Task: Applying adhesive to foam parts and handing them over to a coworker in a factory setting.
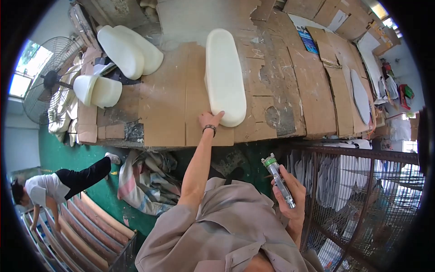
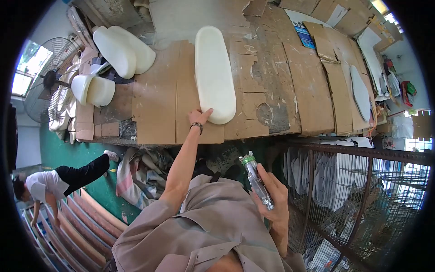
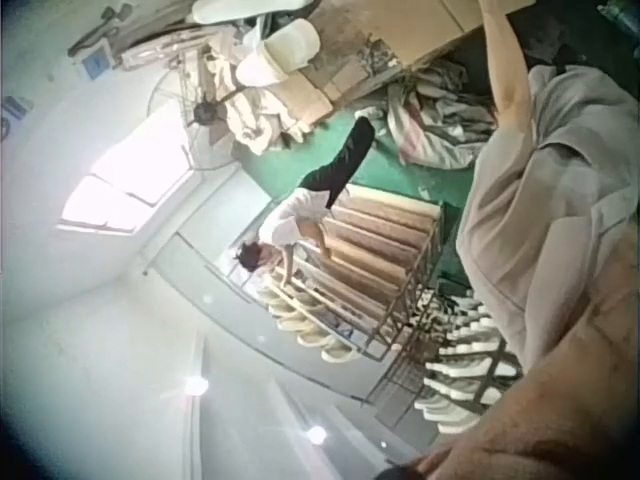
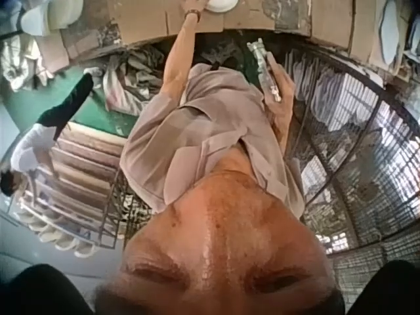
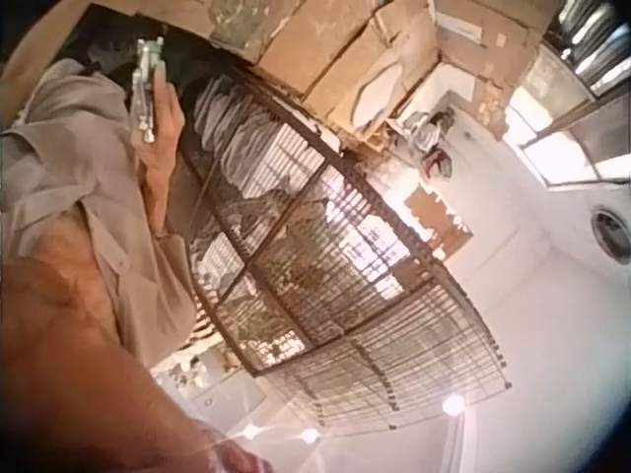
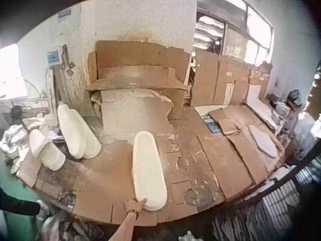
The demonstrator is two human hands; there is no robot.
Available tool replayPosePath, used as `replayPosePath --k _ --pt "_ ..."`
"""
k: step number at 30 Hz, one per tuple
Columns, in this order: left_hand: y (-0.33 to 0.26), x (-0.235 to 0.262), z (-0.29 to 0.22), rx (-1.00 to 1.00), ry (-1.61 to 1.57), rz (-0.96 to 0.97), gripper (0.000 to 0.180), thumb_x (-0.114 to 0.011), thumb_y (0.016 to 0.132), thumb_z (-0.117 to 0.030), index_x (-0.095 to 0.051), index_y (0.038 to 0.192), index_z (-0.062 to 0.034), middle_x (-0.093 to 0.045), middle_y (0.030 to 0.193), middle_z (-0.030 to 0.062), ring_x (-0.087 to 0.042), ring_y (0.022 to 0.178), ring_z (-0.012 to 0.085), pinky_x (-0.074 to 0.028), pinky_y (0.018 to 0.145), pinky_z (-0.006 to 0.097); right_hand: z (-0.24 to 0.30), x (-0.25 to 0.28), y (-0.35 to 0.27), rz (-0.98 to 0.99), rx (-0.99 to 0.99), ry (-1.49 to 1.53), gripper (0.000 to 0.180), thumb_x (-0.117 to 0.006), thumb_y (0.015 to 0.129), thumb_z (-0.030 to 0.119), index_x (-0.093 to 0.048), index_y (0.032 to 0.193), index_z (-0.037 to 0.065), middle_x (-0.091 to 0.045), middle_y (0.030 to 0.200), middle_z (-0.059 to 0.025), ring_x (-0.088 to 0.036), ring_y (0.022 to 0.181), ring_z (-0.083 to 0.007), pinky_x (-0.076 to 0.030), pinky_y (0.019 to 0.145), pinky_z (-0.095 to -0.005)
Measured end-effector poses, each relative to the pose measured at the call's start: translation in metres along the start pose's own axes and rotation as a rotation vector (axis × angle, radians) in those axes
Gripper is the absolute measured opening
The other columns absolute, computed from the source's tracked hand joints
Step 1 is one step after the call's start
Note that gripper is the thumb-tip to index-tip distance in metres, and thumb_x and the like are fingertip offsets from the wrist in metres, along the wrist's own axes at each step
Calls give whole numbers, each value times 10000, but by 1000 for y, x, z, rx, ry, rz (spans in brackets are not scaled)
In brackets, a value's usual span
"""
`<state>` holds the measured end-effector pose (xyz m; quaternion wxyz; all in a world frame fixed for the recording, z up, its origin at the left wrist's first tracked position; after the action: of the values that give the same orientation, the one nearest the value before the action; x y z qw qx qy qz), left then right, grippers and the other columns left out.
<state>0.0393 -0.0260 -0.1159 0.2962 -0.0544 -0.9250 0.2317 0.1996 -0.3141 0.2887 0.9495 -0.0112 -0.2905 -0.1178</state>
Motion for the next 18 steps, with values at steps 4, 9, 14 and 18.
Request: replayPosePath --k 4,9,14,18 --pt "-20 -11 -5 75 27 -104 893 -873 651 -503 -570 1272 62 -564 1305 273 -525 1222 433 -458 1033 494 -13 15 -21 0 25 7 518 -660 878 13 -558 1384 -27 -695 981 -169 -682 830 -227 -534 744 -308" --pt "-20 -37 18 186 -152 6 895 -891 676 -459 -514 1280 84 -565 1319 285 -574 1204 419 -513 967 507 -30 30 -48 17 81 37 555 -678 852 -17 -547 1391 -27 -687 948 -169 -680 810 -243 -528 731 -309" --pt "-63 -11 29 139 -880 162 582 -829 819 -266 -568 1236 46 -669 1150 192 -691 994 324 -600 780 468 -45 46 -70 37 104 42 565 -681 836 -31 -546 1385 -32 -680 927 -164 -677 800 -250 -526 733 -315" --pt "-108 18 33 217 -907 142 469 -809 850 -229 -607 1187 26 -702 1082 147 -715 926 264 -620 748 424 -45 59 -71 -21 109 80 575 -688 821 -34 -548 1379 -35 -666 923 -169 -660 782 -255 -518 725 -317"
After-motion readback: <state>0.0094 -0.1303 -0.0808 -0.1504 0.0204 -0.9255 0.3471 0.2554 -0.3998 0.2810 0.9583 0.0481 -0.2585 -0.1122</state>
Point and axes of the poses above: each hand's wrist, its own y-axis towards the middle knuckle, its own x-axis out of the back of the hand, z = x × y, the point moved 9 cm from there along y, towards the middle knuckle
